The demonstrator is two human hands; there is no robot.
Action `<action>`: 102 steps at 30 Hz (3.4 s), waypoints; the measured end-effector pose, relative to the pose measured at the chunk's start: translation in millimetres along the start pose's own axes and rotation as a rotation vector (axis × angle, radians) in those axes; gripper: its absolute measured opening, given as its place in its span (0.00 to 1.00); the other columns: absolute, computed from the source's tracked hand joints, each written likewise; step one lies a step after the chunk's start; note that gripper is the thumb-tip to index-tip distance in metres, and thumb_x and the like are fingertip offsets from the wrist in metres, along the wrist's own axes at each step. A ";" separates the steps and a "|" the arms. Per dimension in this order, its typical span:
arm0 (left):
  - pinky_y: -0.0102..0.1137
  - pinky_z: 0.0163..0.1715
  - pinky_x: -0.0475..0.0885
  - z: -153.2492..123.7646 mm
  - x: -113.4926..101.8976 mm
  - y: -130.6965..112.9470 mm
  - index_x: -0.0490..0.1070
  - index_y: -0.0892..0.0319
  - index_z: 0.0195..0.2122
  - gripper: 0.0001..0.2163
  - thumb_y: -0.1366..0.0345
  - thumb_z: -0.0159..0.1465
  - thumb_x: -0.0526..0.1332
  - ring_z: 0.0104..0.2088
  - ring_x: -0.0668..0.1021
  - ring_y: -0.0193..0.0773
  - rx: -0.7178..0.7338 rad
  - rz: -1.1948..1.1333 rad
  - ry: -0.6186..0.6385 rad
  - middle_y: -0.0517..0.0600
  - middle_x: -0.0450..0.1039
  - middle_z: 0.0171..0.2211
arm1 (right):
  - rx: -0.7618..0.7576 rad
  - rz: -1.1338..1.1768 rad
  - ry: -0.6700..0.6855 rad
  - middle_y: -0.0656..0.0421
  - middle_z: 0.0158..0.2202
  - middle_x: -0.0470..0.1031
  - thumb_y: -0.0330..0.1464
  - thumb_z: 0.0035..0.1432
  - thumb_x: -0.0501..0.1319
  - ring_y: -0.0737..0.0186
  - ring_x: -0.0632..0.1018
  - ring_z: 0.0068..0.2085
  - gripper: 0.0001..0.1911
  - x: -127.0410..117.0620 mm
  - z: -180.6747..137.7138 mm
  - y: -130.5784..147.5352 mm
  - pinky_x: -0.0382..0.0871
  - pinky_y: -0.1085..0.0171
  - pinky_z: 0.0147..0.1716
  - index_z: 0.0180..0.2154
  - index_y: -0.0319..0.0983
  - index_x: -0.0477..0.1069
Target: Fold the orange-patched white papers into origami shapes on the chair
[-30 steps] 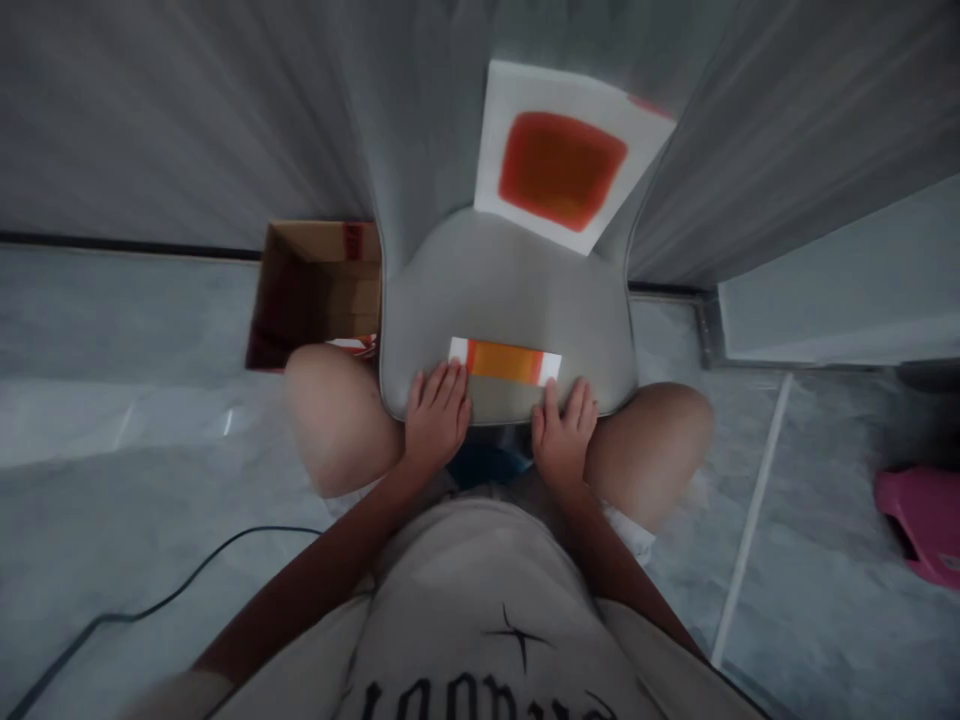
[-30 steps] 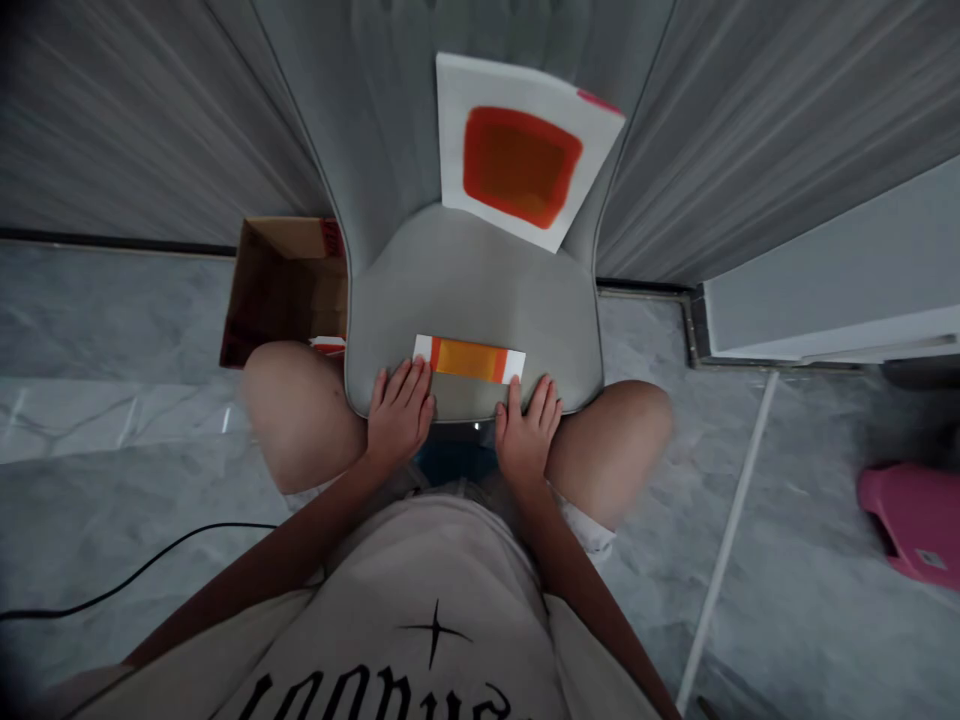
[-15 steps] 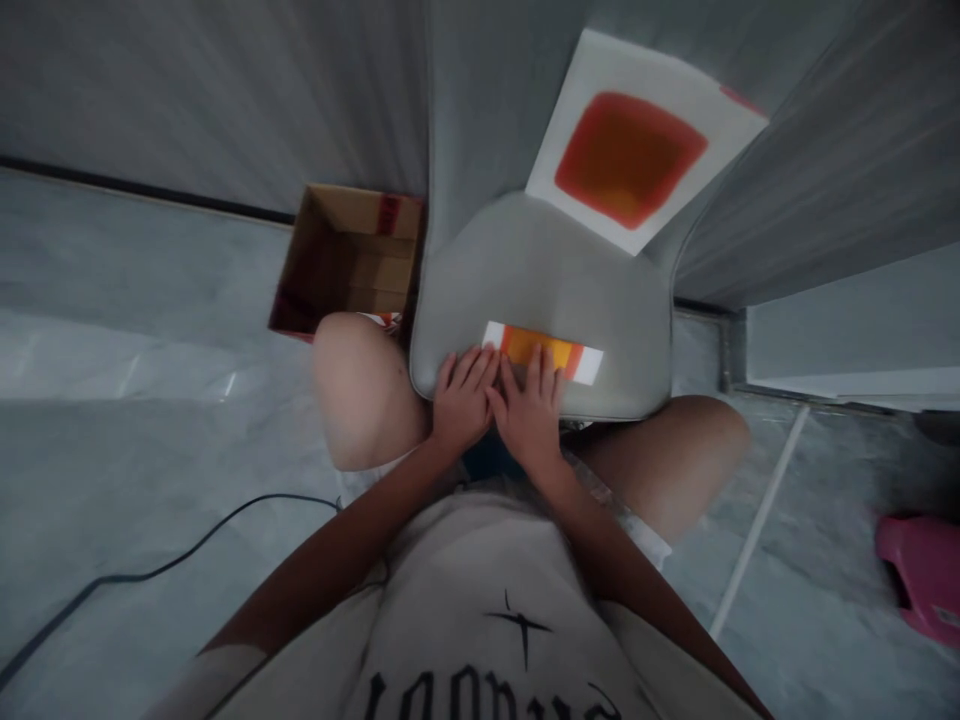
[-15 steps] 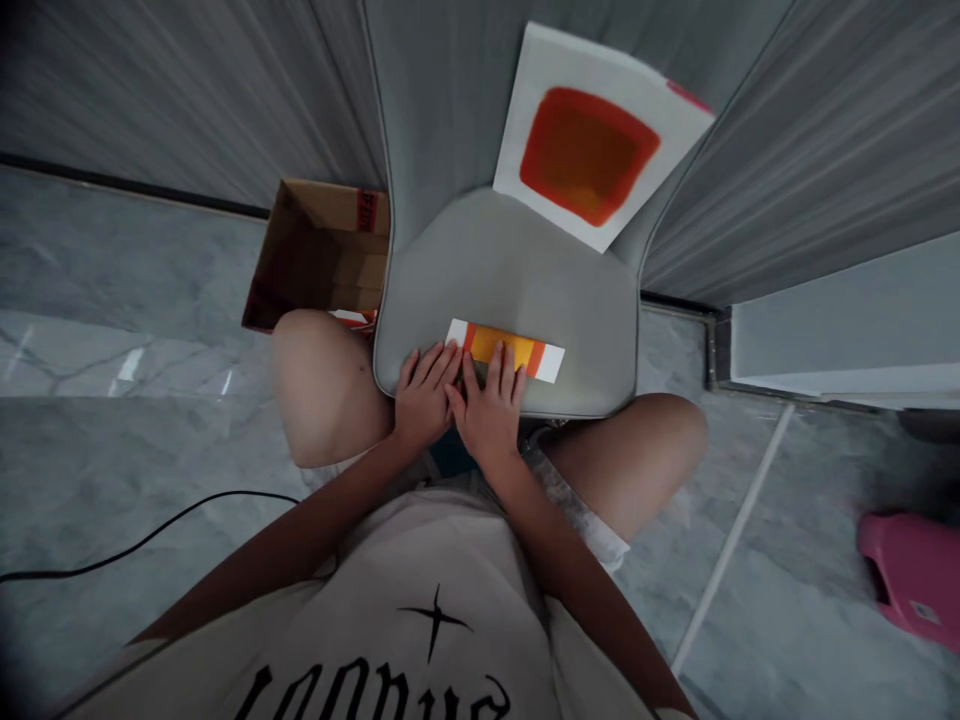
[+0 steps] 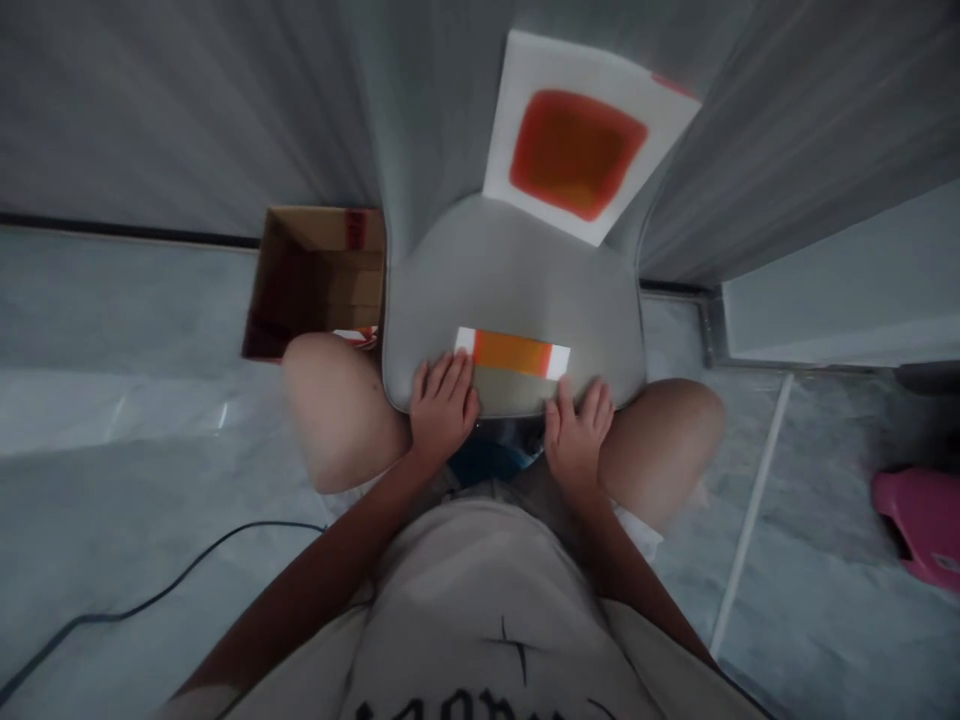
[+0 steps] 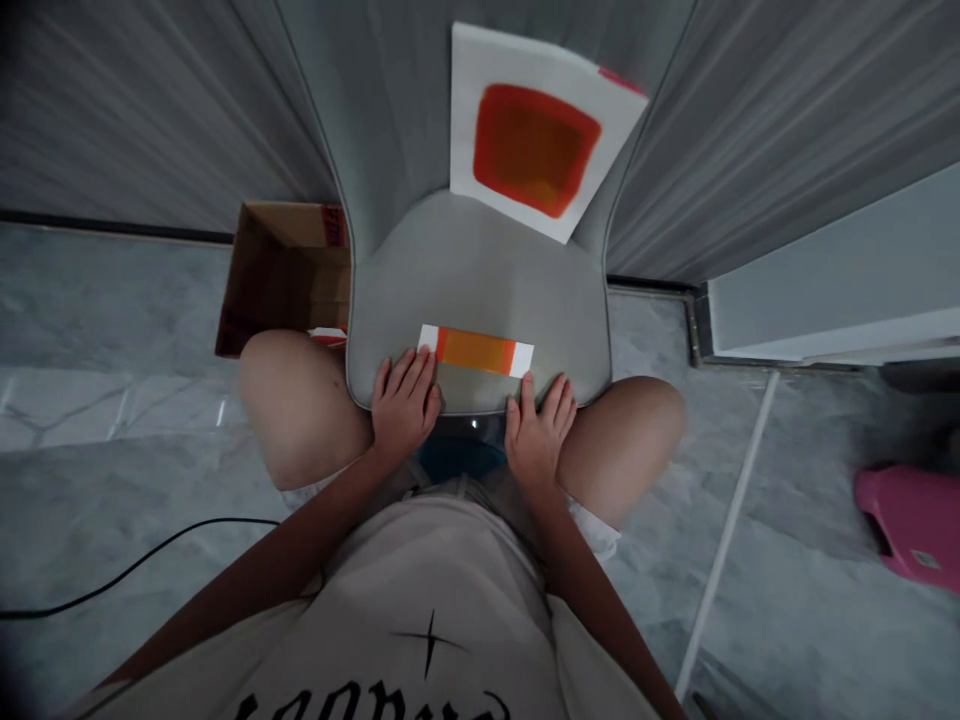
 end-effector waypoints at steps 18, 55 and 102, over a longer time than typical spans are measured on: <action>0.51 0.63 0.68 63.2 -23.8 52.1 0.72 0.53 0.61 0.31 0.47 0.60 0.73 0.60 0.74 0.56 -0.169 -0.233 -0.035 0.58 0.72 0.59 | -0.105 0.625 -0.078 0.49 0.58 0.77 0.43 0.64 0.66 0.43 0.74 0.63 0.11 -0.7 82.2 -10.4 0.49 0.30 0.69 0.41 0.43 0.79; 0.54 0.68 0.66 79.8 -9.8 46.0 0.76 0.55 0.61 0.18 0.57 0.74 0.60 0.65 0.75 0.47 0.352 -0.160 0.041 0.57 0.76 0.62 | -0.528 0.384 -0.043 0.50 0.57 0.80 0.28 0.67 0.58 0.50 0.78 0.61 0.18 4.2 114.9 5.9 0.74 0.44 0.61 0.54 0.42 0.81; 0.52 0.69 0.61 80.8 -5.9 54.0 0.84 0.45 0.43 0.11 0.54 0.73 0.61 0.58 0.81 0.43 0.299 -0.319 0.138 0.48 0.83 0.52 | -0.480 0.671 0.146 0.54 0.59 0.79 0.41 0.66 0.67 0.51 0.79 0.59 0.09 4.9 120.4 -9.2 0.73 0.47 0.62 0.42 0.48 0.86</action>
Point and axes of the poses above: each hand's wrist, its own z-axis towards the middle knuckle, its own x-axis out of the palm, y = z × x, the point moved 9 cm from there along z, towards the middle knuckle
